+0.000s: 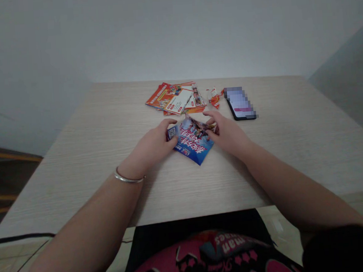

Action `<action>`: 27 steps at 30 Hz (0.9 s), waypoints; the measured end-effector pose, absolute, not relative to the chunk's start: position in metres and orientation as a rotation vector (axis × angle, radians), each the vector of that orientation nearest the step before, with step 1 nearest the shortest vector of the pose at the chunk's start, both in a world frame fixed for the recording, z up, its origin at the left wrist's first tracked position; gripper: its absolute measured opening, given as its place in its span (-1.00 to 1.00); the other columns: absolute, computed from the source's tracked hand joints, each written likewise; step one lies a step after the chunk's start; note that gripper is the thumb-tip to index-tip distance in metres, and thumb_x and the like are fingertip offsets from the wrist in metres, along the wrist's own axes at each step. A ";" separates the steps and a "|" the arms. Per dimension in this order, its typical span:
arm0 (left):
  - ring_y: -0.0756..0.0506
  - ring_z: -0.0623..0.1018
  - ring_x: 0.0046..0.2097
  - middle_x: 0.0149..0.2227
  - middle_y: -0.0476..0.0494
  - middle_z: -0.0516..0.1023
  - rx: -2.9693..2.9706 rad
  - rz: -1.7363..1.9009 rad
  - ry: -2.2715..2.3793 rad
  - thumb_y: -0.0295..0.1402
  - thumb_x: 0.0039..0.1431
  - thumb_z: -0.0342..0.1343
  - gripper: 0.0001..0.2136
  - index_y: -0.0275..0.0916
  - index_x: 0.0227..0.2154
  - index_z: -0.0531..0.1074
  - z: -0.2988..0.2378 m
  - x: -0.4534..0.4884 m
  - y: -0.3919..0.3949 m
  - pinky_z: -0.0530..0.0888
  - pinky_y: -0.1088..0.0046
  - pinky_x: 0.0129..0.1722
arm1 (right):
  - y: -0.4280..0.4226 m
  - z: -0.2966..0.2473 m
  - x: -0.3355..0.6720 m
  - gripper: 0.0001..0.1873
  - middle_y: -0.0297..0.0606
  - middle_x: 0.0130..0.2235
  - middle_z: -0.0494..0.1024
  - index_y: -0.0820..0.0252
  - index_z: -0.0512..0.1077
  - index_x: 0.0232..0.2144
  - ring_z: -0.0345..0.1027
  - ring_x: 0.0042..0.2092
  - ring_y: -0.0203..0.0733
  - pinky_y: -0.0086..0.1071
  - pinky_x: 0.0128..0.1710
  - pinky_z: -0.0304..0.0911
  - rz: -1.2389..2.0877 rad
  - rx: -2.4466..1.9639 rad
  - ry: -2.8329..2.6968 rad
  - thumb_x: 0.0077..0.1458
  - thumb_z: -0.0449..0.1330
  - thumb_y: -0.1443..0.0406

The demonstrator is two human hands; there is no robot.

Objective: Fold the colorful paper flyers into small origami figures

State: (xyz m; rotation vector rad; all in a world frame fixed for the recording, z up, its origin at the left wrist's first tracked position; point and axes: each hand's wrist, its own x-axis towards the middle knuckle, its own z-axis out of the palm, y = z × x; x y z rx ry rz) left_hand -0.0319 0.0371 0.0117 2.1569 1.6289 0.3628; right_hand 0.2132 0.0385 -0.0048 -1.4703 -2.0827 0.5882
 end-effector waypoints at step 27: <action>-0.22 0.55 0.04 0.03 -0.27 0.57 2.617 0.304 1.437 -0.42 0.26 0.03 -0.65 -0.25 0.03 0.60 -0.007 -0.053 0.059 0.47 0.18 0.14 | 0.058 -0.016 0.247 -0.63 -0.20 -0.16 0.60 0.07 0.68 -0.21 0.46 -0.15 -0.14 -0.26 -0.12 0.37 0.622 -1.320 -2.364 0.07 0.17 0.51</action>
